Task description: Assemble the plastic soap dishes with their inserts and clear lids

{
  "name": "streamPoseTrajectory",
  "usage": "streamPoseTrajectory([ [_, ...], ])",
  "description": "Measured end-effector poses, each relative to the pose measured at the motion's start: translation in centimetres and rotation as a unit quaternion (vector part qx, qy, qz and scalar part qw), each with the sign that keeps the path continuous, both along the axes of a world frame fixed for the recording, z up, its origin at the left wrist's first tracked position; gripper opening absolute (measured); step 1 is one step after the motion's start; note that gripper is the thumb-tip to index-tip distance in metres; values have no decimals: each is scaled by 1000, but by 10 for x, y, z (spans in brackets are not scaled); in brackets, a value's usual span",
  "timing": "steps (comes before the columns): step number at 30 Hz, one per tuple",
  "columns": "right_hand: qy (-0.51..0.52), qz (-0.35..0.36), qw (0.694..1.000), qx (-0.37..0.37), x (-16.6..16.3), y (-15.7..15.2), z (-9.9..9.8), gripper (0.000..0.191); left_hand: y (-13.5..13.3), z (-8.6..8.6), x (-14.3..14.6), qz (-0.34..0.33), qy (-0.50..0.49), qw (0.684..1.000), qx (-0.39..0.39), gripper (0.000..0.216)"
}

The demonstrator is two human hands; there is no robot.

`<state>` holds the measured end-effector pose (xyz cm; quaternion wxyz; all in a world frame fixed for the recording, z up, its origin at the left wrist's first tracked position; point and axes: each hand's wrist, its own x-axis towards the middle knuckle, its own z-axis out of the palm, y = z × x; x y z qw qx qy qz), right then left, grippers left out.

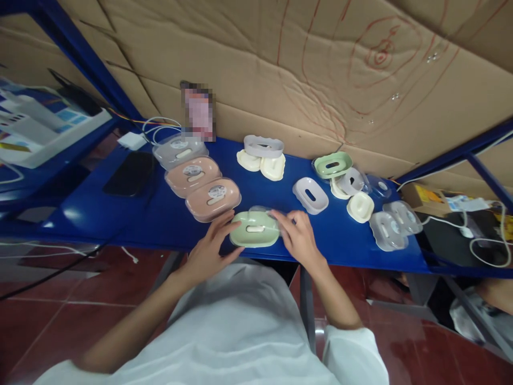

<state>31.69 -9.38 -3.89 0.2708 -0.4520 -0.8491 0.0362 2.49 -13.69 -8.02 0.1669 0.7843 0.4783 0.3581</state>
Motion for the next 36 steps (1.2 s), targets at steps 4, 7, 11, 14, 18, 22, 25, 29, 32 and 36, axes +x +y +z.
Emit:
streamPoseTrajectory([
  [4, -17, 92, 994, -57, -15, -11, -6, 69, 0, 0, -2, -14, -16, 999, -39, 67],
  [7, -42, 156, 984, -79, -21, -9, -6, 68, 2, 0, -4, -27, -27, 997, -65, 73],
  [11, -86, 193, 976, -51, -25, -5, -4, 54, 5, -2, -9, -49, -49, 994, -88, 80],
  [14, -106, 204, 973, -28, -25, -2, -6, 53, 7, -4, -12, -57, -62, 992, -95, 80],
  [18, -117, 195, 974, -15, -25, 0, -15, 56, 9, -8, -12, -60, -49, 991, -106, 79],
  [22, -73, 181, 981, -16, -21, -2, -25, 86, 6, -14, -8, -46, -28, 996, -76, 74],
  [25, 33, 133, 991, -2, -11, -2, -31, 98, -1, -12, -4, -33, -23, 999, -14, 73],
  [29, 149, 7, 989, 12, 9, -2, -32, 85, -3, 7, -14, 24, -29, 997, 65, 72],
  [32, 104, -65, 992, 22, 24, 1, -30, 84, 21, 29, -45, 138, -24, 983, 118, 69],
  [36, -30, -141, 989, 30, 36, 9, -35, 83, 79, 44, -101, 236, -39, 958, 158, 80],
])
